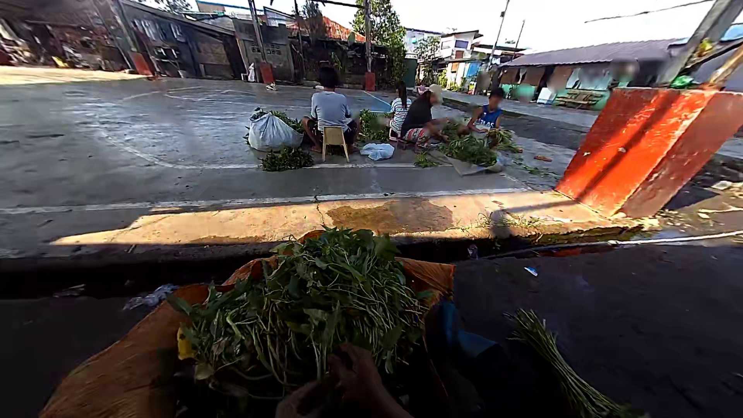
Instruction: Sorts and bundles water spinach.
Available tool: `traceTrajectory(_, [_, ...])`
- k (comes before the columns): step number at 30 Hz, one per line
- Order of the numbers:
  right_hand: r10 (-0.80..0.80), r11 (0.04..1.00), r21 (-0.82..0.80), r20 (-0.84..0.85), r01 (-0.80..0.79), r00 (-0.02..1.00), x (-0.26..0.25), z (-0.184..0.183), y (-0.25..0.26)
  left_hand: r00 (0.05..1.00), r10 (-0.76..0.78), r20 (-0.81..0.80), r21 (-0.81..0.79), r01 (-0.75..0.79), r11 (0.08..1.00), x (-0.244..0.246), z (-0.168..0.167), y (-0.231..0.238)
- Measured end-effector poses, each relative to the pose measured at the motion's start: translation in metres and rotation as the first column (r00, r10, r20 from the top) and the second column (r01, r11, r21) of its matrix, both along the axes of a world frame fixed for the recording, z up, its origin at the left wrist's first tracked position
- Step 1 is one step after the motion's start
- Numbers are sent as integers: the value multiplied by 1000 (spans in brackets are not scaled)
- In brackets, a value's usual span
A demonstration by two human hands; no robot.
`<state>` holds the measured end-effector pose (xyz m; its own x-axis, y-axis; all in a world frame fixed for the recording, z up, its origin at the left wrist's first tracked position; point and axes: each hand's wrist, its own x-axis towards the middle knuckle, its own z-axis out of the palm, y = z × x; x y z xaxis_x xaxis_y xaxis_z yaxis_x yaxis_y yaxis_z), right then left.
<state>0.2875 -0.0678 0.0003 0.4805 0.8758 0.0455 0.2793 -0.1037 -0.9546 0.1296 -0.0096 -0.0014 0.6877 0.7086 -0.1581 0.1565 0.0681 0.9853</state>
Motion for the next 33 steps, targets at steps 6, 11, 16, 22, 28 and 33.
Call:
traceTrajectory(6, [-157,955,227,-166,192,974,-8,-18,2,995,103,-4,-92,-103,990,12,4,8])
traceTrajectory(11, [-170,876,483,283,12,944,-8,-38,7,989,145,18,-153,-141,978,17,-9,9])
traceTrajectory(16, [-175,947,319,424,35,889,3,-32,15,986,166,6,-65,-165,984,22,-15,8])
traceTrajectory(22, [-96,994,50,-6,96,995,10,-24,15,992,104,-76,101,-97,990,24,-16,4])
traceTrajectory(28, [-78,997,-12,-318,78,945,7,-19,11,998,58,-14,-92,-59,994,23,-17,2])
traceTrajectory(33, [-11,995,-95,-408,-31,913,2,-19,8,994,113,-4,-124,-113,986,23,-17,0])
